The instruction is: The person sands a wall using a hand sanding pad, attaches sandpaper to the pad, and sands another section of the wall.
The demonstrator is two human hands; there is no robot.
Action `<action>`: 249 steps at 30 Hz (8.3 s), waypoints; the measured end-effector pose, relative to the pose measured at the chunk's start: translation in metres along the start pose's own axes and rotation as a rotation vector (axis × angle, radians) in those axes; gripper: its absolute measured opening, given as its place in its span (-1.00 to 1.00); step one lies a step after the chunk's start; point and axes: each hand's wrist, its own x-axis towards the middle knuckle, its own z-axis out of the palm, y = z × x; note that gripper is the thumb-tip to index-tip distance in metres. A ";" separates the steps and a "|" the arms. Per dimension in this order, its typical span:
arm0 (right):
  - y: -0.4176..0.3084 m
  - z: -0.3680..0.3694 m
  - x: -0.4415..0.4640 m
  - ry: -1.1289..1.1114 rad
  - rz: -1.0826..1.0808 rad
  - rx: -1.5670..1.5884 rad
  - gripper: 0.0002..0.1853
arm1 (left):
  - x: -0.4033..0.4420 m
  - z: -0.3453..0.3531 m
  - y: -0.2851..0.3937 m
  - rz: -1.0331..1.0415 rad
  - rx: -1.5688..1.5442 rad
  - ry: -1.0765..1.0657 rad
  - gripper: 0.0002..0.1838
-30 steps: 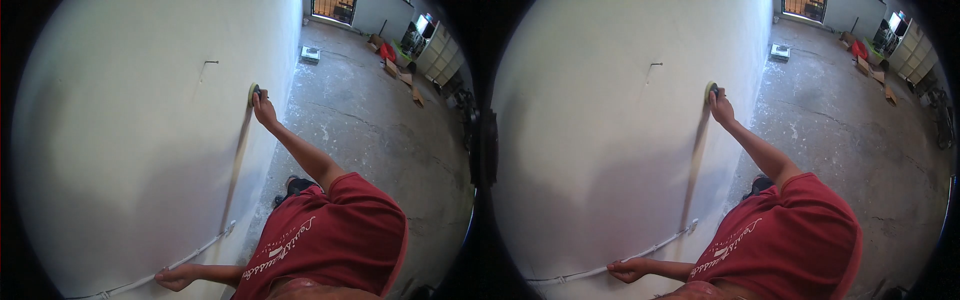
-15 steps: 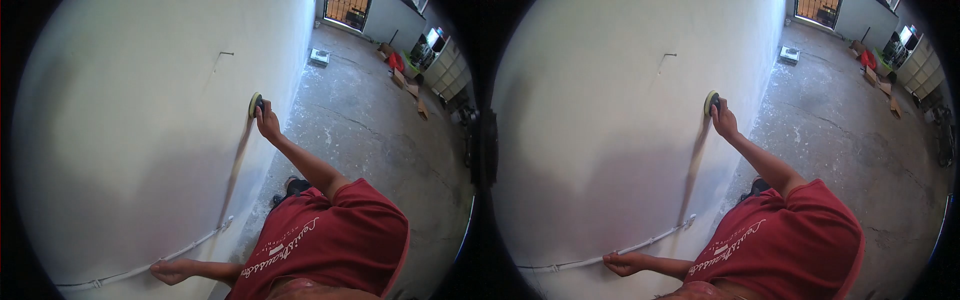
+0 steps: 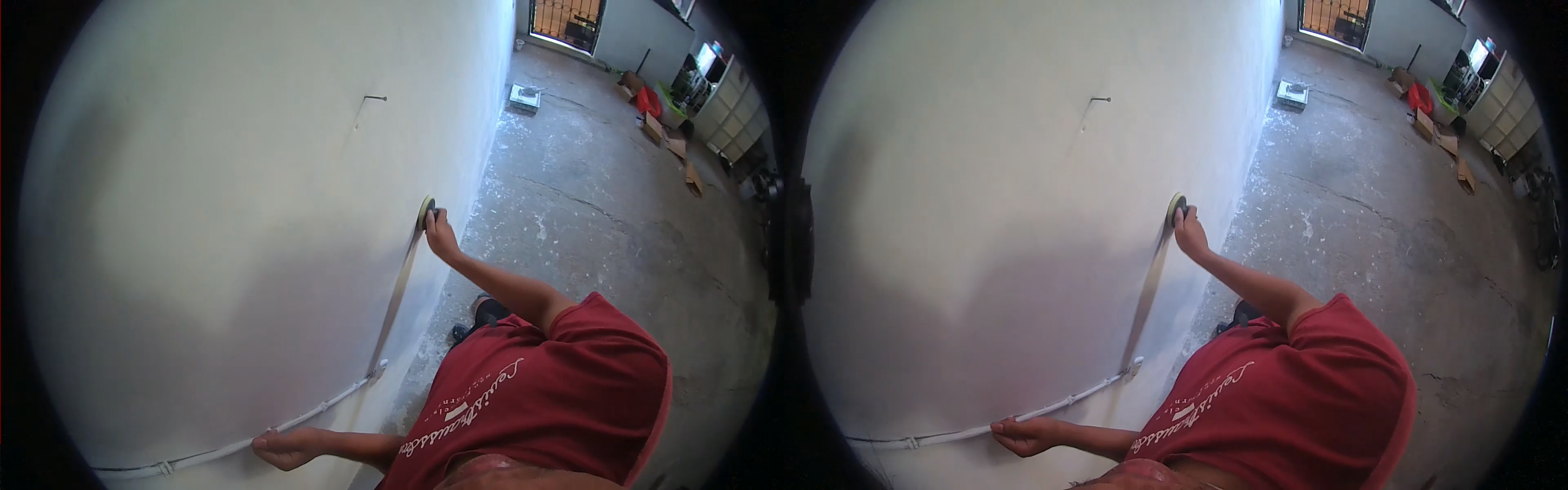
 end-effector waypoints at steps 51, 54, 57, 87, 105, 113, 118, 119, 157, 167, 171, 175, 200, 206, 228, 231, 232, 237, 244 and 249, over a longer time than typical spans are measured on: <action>-0.117 -0.052 0.050 0.116 -0.009 0.309 -0.55 | 0.002 -0.001 -0.015 0.068 -0.008 0.020 -0.58; -0.155 -0.068 0.024 0.176 -0.352 0.222 -0.55 | 0.003 -0.003 -0.018 0.075 -0.031 -0.007 -0.58; -0.156 -0.065 0.035 0.242 -0.427 0.180 -0.56 | 0.001 -0.004 -0.021 0.065 -0.029 -0.027 -0.59; -0.039 -0.083 0.071 -0.040 0.115 0.537 -0.58 | -0.007 -0.015 0.137 -0.195 -1.795 -0.369 -0.46; 0.431 -0.541 -0.064 0.504 0.645 -0.327 -0.43 | -0.092 -0.006 0.382 -0.232 -2.604 -1.102 -0.50; 0.466 -0.593 -0.103 0.638 0.885 -0.285 -0.40 | -0.121 0.007 0.420 -0.335 -2.669 -1.112 -0.44; 0.384 -0.529 -0.032 0.444 0.772 -0.077 -0.49 | -0.141 0.069 0.421 -0.285 -2.730 -1.103 -0.49; 0.368 -0.511 -0.009 0.416 0.746 -0.033 -0.50 | -0.150 0.084 0.416 -0.361 -2.634 -1.066 -0.46; 0.004 -0.189 0.369 -1.303 0.563 0.508 -0.61 | -0.484 0.336 0.363 -1.677 -0.654 -1.134 -0.52; -0.016 -0.194 0.392 -1.566 0.496 0.206 -0.55 | -0.507 0.271 0.365 -1.732 -0.432 -0.706 -0.54; 0.010 -0.171 0.393 -1.634 0.569 0.158 -0.57 | -0.524 0.241 0.357 -1.762 -0.463 -0.499 -0.58; 0.033 -0.141 0.383 -1.652 0.542 0.127 -0.61 | -0.536 0.221 0.358 -1.757 -0.458 -0.346 -0.60; -0.013 -0.218 0.236 -1.674 0.586 0.232 -0.46 | -0.510 0.083 0.355 -1.456 -0.336 -0.412 -0.63; -0.012 -0.273 0.157 -1.901 0.691 0.350 -0.43 | -0.495 0.118 0.377 -1.251 -0.486 -0.397 -0.57; 0.120 -0.246 0.503 -1.993 -0.538 -0.361 -0.47 | -0.496 0.291 0.428 -1.035 -0.149 0.319 -0.52; 0.261 -0.269 0.657 -1.576 -1.027 -1.082 -0.32 | -0.453 0.305 0.431 -0.940 -0.053 0.389 -0.53; 0.317 -0.285 0.719 -1.570 -1.010 -1.082 -0.30 | -0.439 0.307 0.431 -0.891 -0.018 0.386 -0.54; 0.355 -0.420 0.882 -1.192 0.410 -0.973 -0.58 | -0.372 0.342 0.440 -0.749 -0.072 0.490 -0.61; 0.336 -0.442 0.880 -1.007 0.529 -0.620 -0.63 | -0.326 0.392 0.433 -0.622 -0.306 0.551 -0.70; 0.314 -0.414 0.814 -1.284 0.447 -0.692 -0.63 | -0.318 0.414 0.419 -0.499 -0.362 0.599 -0.69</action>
